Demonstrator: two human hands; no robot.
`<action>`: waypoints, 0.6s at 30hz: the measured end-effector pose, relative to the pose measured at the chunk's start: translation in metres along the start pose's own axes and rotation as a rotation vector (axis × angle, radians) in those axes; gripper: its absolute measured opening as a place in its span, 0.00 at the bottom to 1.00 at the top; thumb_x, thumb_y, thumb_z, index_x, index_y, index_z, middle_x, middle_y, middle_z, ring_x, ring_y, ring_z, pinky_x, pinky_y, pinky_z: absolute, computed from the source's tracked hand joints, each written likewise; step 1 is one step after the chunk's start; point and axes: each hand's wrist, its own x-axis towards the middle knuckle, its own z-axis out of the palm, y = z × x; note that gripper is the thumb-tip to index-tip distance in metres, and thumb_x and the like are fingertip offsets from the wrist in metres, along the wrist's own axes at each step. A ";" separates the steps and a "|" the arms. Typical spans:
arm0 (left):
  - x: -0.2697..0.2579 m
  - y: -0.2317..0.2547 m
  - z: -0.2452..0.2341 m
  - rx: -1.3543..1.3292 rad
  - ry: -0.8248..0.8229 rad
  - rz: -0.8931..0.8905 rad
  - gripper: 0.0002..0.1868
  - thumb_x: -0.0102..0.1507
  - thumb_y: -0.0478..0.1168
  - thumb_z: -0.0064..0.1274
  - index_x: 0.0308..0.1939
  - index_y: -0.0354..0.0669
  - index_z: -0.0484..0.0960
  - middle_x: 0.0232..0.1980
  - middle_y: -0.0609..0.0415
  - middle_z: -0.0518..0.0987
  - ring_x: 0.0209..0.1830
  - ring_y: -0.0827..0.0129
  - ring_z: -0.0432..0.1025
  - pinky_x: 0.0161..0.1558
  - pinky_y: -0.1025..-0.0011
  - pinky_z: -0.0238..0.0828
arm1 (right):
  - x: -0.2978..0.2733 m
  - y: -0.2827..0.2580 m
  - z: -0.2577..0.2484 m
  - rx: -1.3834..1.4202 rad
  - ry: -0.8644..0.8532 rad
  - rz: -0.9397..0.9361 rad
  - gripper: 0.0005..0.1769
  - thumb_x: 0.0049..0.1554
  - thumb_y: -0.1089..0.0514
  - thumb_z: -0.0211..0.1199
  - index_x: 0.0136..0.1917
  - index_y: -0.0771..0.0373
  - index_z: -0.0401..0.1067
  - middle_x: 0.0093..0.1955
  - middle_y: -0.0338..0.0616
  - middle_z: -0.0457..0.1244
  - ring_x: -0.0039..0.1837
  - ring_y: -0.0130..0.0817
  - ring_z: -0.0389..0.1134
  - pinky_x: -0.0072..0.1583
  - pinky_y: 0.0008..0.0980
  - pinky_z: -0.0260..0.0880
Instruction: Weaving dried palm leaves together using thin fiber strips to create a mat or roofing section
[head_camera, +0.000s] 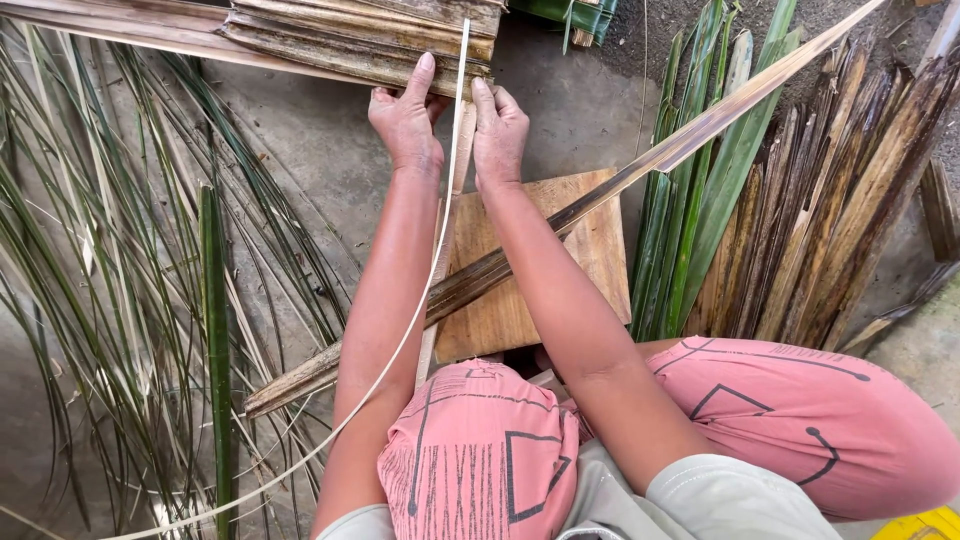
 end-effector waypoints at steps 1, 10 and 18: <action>0.002 -0.001 0.000 0.001 -0.002 0.000 0.21 0.54 0.33 0.68 0.40 0.35 0.70 0.37 0.44 0.81 0.30 0.60 0.80 0.34 0.67 0.84 | 0.000 -0.002 0.001 0.001 0.001 -0.001 0.13 0.62 0.55 0.60 0.47 0.66 0.79 0.36 0.35 0.65 0.38 0.20 0.59 0.42 0.23 0.62; 0.004 -0.007 -0.005 -0.042 -0.046 0.051 0.21 0.55 0.31 0.69 0.45 0.30 0.73 0.39 0.44 0.81 0.32 0.62 0.80 0.35 0.68 0.83 | 0.005 -0.007 0.001 -0.115 -0.018 -0.049 0.16 0.62 0.52 0.57 0.38 0.63 0.74 0.32 0.32 0.58 0.36 0.20 0.53 0.40 0.23 0.57; 0.010 -0.005 -0.002 0.013 -0.073 0.033 0.20 0.54 0.31 0.68 0.43 0.32 0.73 0.36 0.44 0.82 0.29 0.64 0.79 0.31 0.70 0.82 | 0.012 -0.007 0.002 -0.230 0.035 -0.016 0.20 0.60 0.48 0.58 0.40 0.67 0.78 0.31 0.34 0.62 0.36 0.22 0.55 0.40 0.25 0.61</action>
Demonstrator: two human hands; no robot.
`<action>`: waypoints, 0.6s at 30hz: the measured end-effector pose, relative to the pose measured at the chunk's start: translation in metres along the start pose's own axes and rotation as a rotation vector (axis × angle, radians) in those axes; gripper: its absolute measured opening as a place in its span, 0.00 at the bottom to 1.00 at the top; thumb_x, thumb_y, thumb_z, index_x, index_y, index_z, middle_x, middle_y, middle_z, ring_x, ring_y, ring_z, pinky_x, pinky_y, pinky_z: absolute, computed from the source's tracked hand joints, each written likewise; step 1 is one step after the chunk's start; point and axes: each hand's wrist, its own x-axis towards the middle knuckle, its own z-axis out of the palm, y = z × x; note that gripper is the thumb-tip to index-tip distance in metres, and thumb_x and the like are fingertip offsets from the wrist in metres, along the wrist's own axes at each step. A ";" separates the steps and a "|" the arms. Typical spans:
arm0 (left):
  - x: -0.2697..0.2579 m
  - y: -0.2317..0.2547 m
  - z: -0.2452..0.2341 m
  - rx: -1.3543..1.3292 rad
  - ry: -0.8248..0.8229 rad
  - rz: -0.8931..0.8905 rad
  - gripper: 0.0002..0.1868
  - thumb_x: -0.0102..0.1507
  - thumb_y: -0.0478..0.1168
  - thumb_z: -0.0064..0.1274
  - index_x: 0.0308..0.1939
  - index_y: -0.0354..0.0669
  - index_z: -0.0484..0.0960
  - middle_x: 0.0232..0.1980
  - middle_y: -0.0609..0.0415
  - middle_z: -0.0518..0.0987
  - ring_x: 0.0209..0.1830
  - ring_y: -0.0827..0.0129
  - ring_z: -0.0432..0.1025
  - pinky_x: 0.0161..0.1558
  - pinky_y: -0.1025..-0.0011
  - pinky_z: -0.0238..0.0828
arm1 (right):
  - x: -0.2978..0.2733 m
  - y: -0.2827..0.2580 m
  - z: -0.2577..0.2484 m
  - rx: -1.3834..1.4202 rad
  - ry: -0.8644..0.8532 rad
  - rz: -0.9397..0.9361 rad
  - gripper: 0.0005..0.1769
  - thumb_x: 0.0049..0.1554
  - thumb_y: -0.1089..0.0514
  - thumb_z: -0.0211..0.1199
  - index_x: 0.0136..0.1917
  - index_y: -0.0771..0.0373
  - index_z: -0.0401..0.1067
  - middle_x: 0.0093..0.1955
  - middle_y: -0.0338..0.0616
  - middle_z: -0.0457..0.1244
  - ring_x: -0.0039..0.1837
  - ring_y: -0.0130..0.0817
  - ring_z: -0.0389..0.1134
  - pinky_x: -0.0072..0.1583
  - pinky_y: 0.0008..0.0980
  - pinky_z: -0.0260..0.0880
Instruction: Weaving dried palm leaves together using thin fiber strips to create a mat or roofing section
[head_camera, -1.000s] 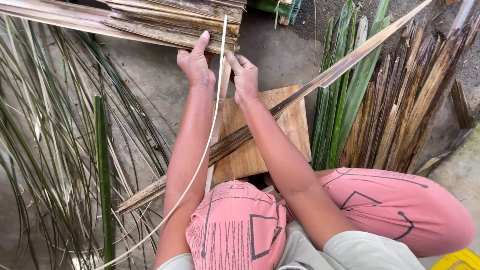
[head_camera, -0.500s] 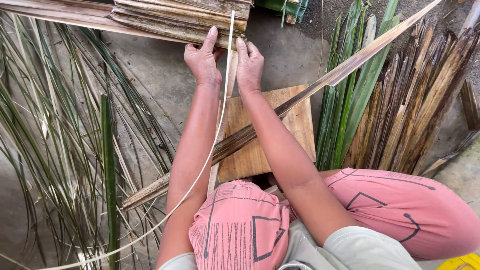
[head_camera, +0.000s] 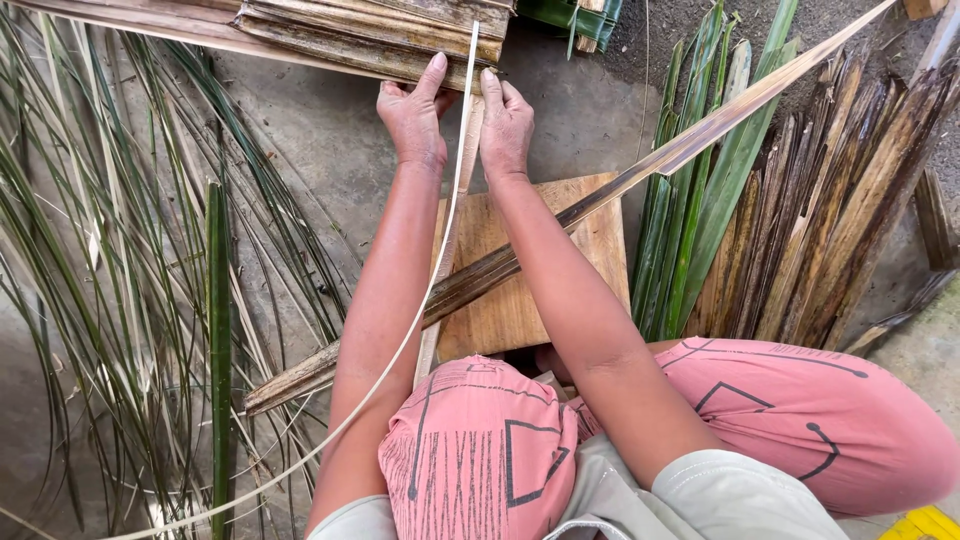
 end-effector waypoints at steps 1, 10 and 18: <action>0.001 -0.002 -0.001 0.000 -0.003 -0.001 0.20 0.54 0.31 0.68 0.43 0.32 0.73 0.36 0.44 0.82 0.29 0.64 0.79 0.31 0.70 0.82 | 0.000 -0.002 -0.002 0.001 0.003 -0.002 0.20 0.60 0.48 0.58 0.40 0.67 0.78 0.31 0.34 0.62 0.36 0.22 0.55 0.40 0.25 0.61; -0.034 0.037 -0.020 0.027 -0.002 -0.192 0.62 0.50 0.40 0.67 0.76 0.18 0.41 0.57 0.25 0.74 0.47 0.48 0.79 0.43 0.68 0.86 | 0.019 -0.025 -0.063 -0.215 -0.362 -0.068 0.28 0.63 0.40 0.51 0.47 0.67 0.78 0.35 0.43 0.68 0.31 0.25 0.68 0.34 0.20 0.73; -0.075 0.031 -0.135 0.308 -0.057 -0.133 0.19 0.66 0.35 0.58 0.59 0.39 0.73 0.46 0.49 0.81 0.38 0.67 0.83 0.44 0.73 0.86 | -0.048 -0.032 -0.139 -1.225 -1.182 -1.499 0.47 0.55 0.20 0.56 0.74 0.51 0.59 0.72 0.50 0.58 0.76 0.47 0.56 0.78 0.54 0.47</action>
